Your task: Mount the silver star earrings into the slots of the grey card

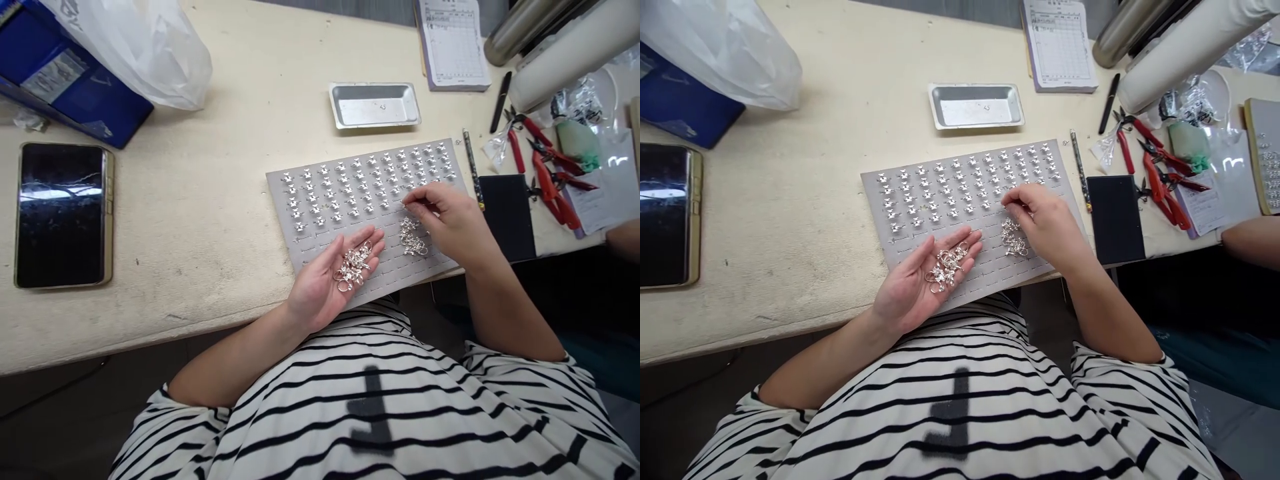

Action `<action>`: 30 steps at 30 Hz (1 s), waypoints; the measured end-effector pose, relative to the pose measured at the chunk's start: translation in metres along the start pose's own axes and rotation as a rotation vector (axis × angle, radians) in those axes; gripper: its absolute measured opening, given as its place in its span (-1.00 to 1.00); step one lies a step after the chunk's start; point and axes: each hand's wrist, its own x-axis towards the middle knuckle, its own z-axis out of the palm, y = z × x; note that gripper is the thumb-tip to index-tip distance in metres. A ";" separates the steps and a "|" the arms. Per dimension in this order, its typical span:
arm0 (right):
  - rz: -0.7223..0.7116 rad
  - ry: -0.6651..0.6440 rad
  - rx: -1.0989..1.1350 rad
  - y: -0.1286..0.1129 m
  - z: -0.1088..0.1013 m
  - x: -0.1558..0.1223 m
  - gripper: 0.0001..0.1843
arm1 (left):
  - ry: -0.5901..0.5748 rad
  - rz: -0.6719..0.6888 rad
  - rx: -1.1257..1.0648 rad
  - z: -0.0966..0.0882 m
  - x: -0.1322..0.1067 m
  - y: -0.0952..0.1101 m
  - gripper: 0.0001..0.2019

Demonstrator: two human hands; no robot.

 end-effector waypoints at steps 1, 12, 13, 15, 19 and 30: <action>-0.023 -0.023 -0.032 0.001 0.001 0.002 -0.86 | 0.001 0.000 0.000 0.000 0.000 0.000 -0.57; -0.063 -0.228 -0.192 -0.002 -0.008 0.018 -0.79 | -0.032 0.008 0.020 -0.002 0.001 0.000 -0.56; -0.068 -0.241 -0.200 -0.002 -0.008 0.019 -0.79 | -0.034 0.008 0.024 -0.002 0.001 0.000 -0.56; -0.075 -0.237 -0.209 -0.003 -0.008 0.022 -0.80 | -0.039 0.012 0.034 -0.003 0.000 0.000 -0.55; -0.025 -0.144 -0.221 -0.009 -0.002 0.023 -0.83 | -0.046 0.020 0.040 -0.003 0.000 -0.001 -0.55; -0.098 -0.209 -0.196 -0.006 -0.005 0.019 -0.80 | -0.036 0.022 0.026 -0.002 0.000 -0.001 -0.52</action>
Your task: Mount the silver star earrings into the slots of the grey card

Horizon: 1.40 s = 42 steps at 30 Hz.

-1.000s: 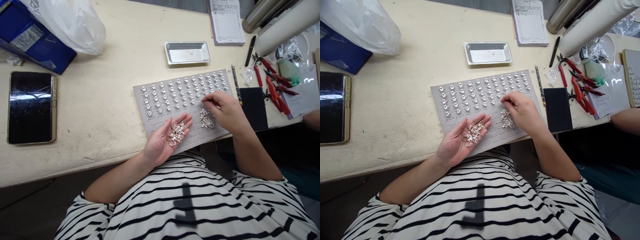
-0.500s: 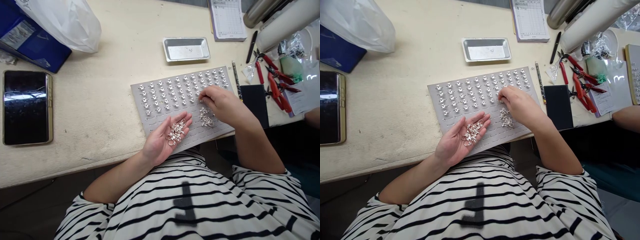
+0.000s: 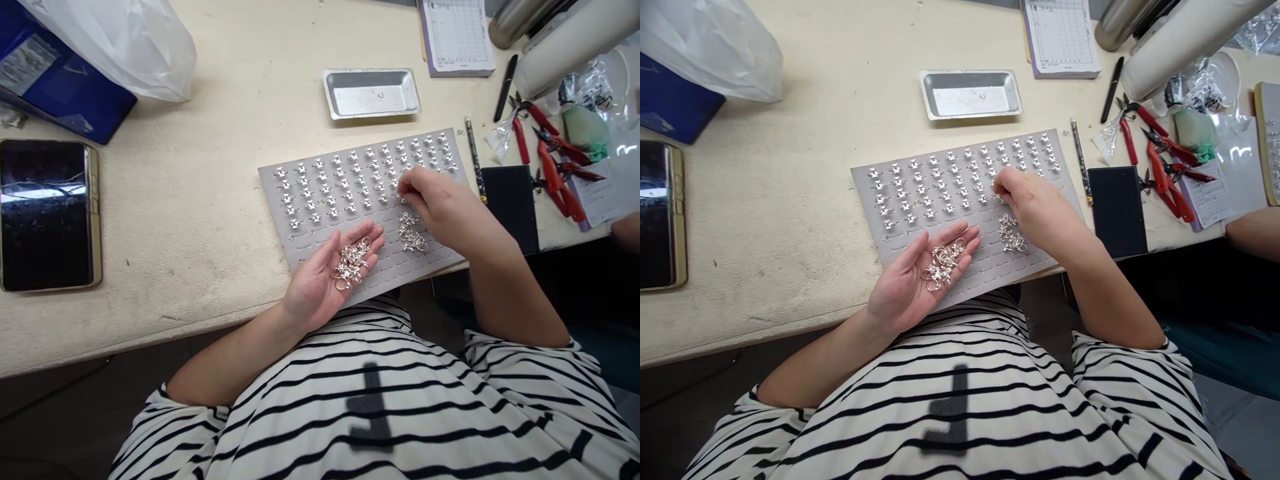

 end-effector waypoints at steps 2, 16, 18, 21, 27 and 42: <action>-0.023 -0.023 -0.015 0.002 0.000 0.004 -0.79 | -0.002 0.003 0.003 0.000 0.000 0.000 -0.52; 0.093 0.102 0.017 -0.003 0.007 0.007 -0.86 | -0.002 0.005 0.012 0.001 -0.001 0.001 -0.54; 0.105 0.129 0.037 -0.003 0.004 0.004 -0.88 | 0.002 0.004 0.010 0.001 -0.001 0.001 -0.53; 0.106 0.214 0.052 -0.003 -0.002 -0.004 -0.89 | 0.000 0.002 0.009 0.000 -0.001 0.001 -0.52; 0.045 0.190 0.023 -0.003 -0.008 -0.028 -0.78 | -0.002 0.001 0.015 0.000 -0.001 0.000 -0.54; 0.094 0.119 0.027 0.004 -0.001 -0.037 -0.81 | -0.010 0.004 0.028 -0.001 -0.001 0.000 -0.55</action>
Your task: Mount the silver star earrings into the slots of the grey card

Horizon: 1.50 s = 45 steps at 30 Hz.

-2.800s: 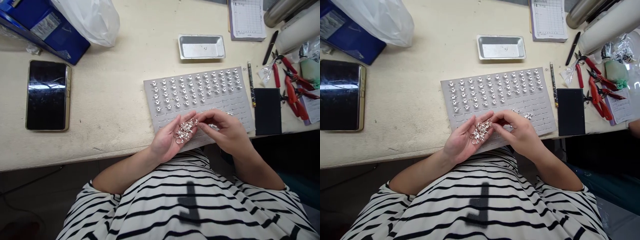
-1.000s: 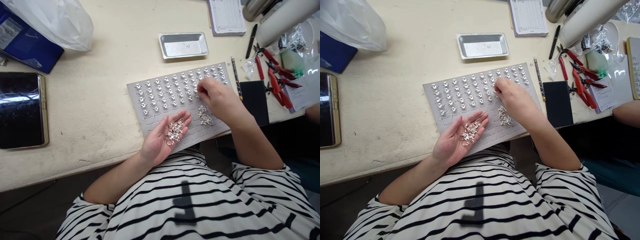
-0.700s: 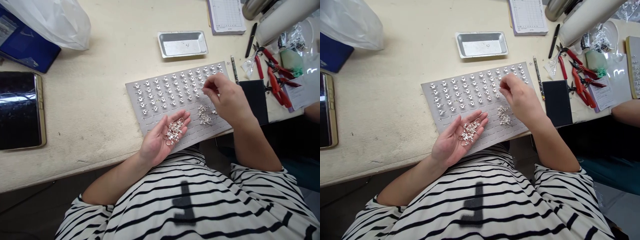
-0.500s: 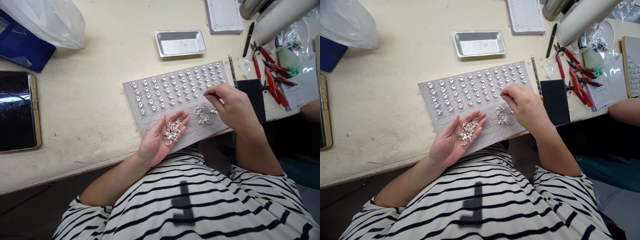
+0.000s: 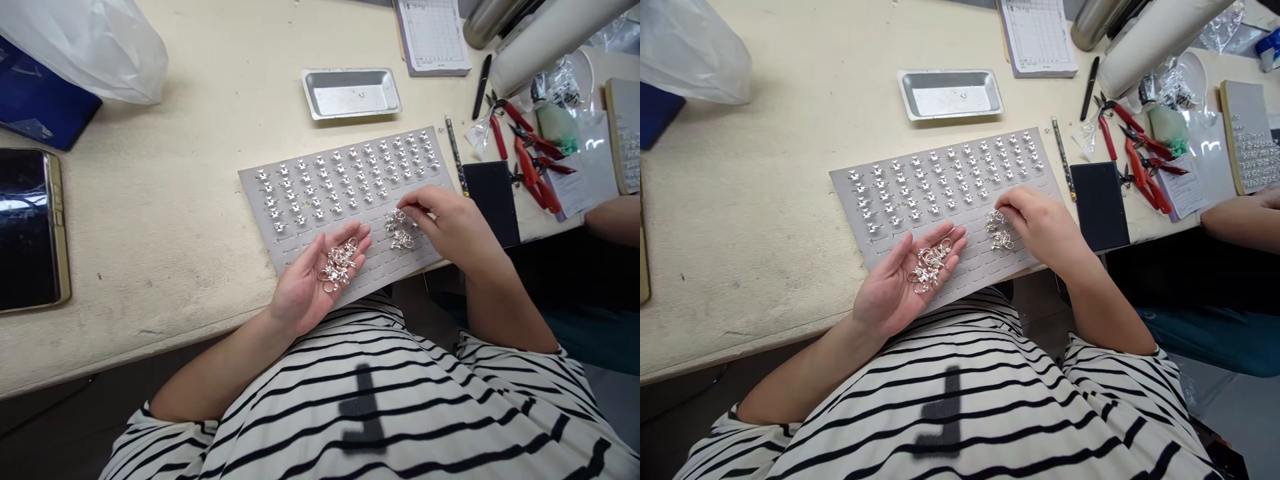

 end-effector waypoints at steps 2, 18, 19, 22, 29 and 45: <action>0.035 0.022 0.019 0.004 -0.001 0.001 -0.83 | -0.004 -0.001 0.000 0.000 0.000 0.000 -0.56; 0.262 0.167 -0.050 0.023 -0.006 0.001 -0.87 | 0.025 0.010 0.022 0.003 -0.001 0.001 -0.56; 0.229 0.176 -0.059 0.021 -0.006 0.000 -0.86 | 0.022 0.011 0.024 0.003 -0.001 0.001 -0.56; 0.119 0.175 -0.054 0.015 -0.004 -0.002 -0.85 | 0.015 0.013 0.037 0.003 -0.001 0.001 -0.56; 0.114 0.129 -0.058 0.020 -0.002 -0.002 -0.85 | 0.003 0.022 0.048 0.001 -0.001 0.000 -0.56; 0.224 0.130 0.179 0.033 -0.006 -0.011 -0.88 | 0.001 0.032 0.061 0.001 -0.001 0.000 -0.55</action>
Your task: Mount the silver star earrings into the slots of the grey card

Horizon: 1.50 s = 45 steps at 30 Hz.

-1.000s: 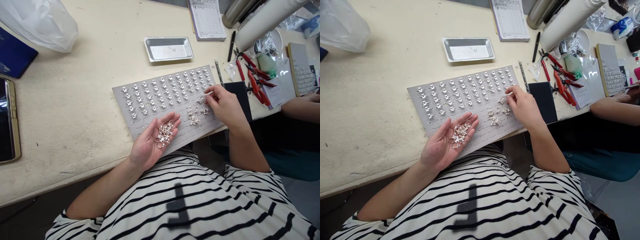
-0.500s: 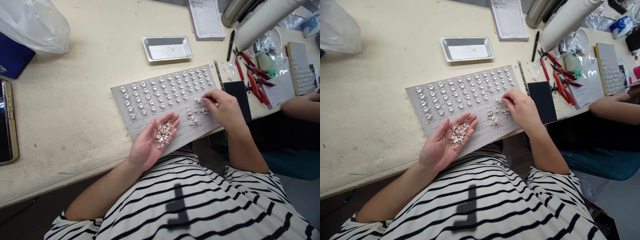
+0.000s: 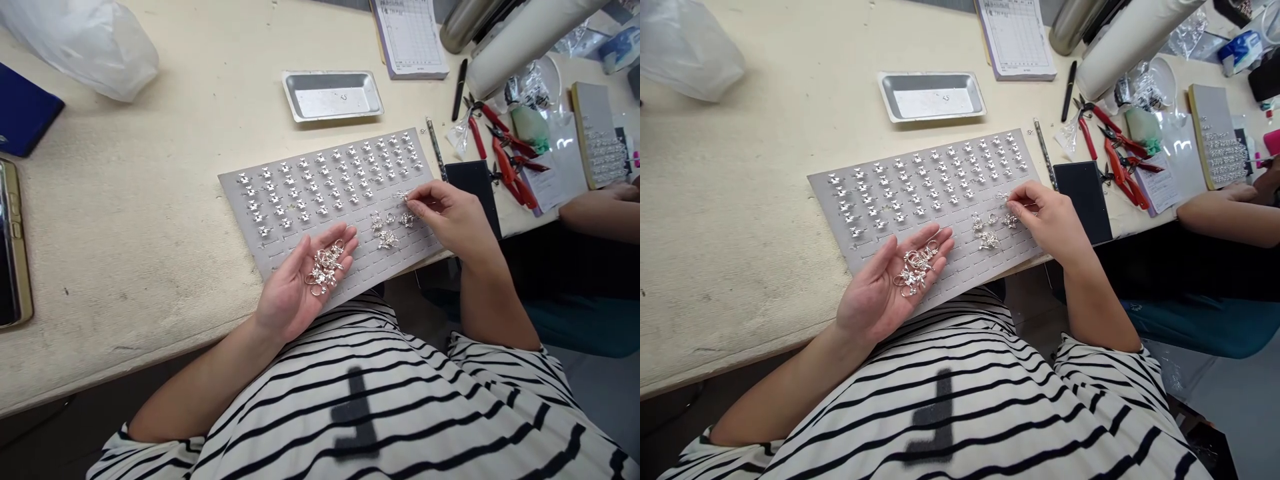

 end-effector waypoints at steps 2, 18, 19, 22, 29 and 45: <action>-0.006 0.005 -0.033 -0.001 0.000 0.000 -0.92 | -0.003 0.000 0.002 0.000 0.000 0.000 -0.55; -0.069 0.017 -0.229 0.007 -0.006 -0.002 -0.73 | -0.006 0.000 0.024 0.000 -0.001 0.001 -0.55; -0.058 0.023 -0.215 0.010 -0.006 -0.002 -0.73 | -0.006 0.000 0.026 0.000 -0.001 0.001 -0.55; -0.029 0.077 -0.194 0.017 -0.006 -0.001 -0.75 | -0.004 0.003 0.038 0.000 -0.001 0.001 -0.56; -0.006 0.192 -0.294 0.026 -0.005 0.003 -0.84 | 0.050 -0.007 0.058 0.003 -0.003 0.002 -0.56; -0.101 0.124 -0.162 0.003 0.002 0.007 -0.84 | 0.018 0.003 0.045 0.004 -0.002 0.001 -0.55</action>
